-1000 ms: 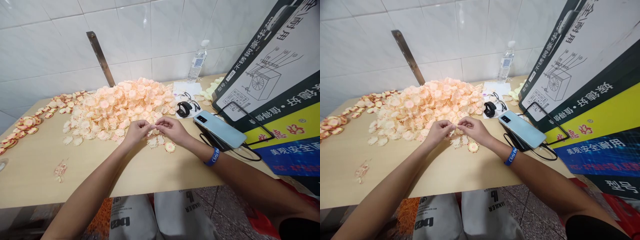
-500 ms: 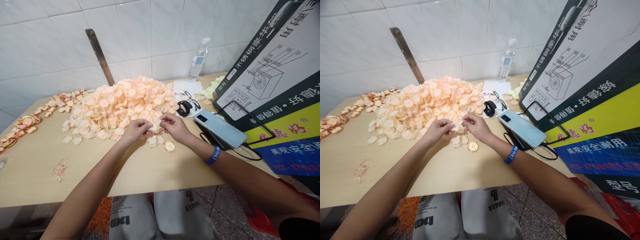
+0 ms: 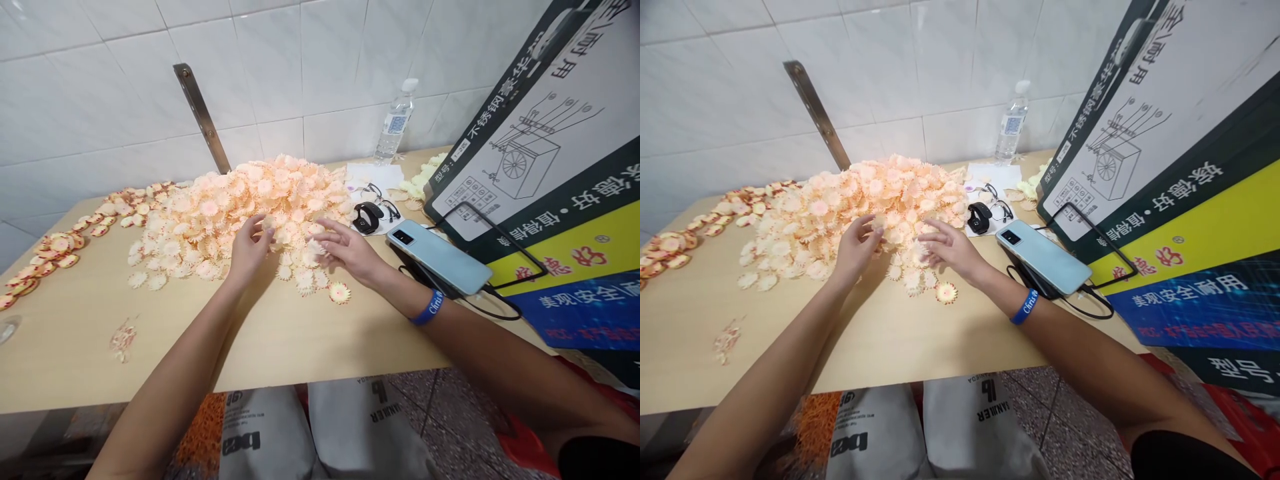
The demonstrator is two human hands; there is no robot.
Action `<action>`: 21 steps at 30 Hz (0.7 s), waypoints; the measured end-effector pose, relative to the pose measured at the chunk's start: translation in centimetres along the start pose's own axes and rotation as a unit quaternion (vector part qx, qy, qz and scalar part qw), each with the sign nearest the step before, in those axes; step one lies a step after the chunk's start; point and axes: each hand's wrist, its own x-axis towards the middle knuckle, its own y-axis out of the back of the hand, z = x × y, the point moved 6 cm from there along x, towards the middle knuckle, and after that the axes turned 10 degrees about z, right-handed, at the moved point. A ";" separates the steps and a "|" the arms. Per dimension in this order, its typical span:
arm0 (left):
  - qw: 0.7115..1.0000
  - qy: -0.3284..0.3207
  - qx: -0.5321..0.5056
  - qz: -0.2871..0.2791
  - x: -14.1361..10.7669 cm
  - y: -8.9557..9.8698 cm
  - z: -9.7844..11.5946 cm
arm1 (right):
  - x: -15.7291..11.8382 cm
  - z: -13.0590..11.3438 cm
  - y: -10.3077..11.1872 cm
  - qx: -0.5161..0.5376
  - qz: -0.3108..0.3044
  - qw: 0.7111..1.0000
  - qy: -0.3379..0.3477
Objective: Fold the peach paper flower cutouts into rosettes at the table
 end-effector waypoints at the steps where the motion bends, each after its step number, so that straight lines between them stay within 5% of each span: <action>1: 1.000 -0.024 0.010 -0.002 -0.3 -0.1 0.5 | 0.0 -0.2 0.0 0.018 -0.001 1.000 0.007; 8: 0.977 -0.204 0.058 -0.003 -2.2 -0.5 3.6 | -0.3 -2.1 0.6 -0.133 0.043 0.981 0.138; 11: 0.957 -0.266 0.087 -0.075 -3.0 -1.4 4.4 | -0.7 -1.8 0.1 -0.285 -0.072 0.952 0.084; 14: 0.918 -0.314 0.142 -0.196 -4.2 -2.8 4.5 | -1.5 -1.4 0.2 -0.436 -0.192 0.879 0.033; 17: 0.872 -0.311 0.211 -0.315 -5.4 -4.0 3.5 | -2.0 -1.2 0.6 -0.537 -0.243 0.808 0.012; 21: 0.856 -0.296 0.266 -0.330 -5.4 -4.3 2.1 | -2.7 -1.2 0.0 -0.516 -0.295 0.804 0.022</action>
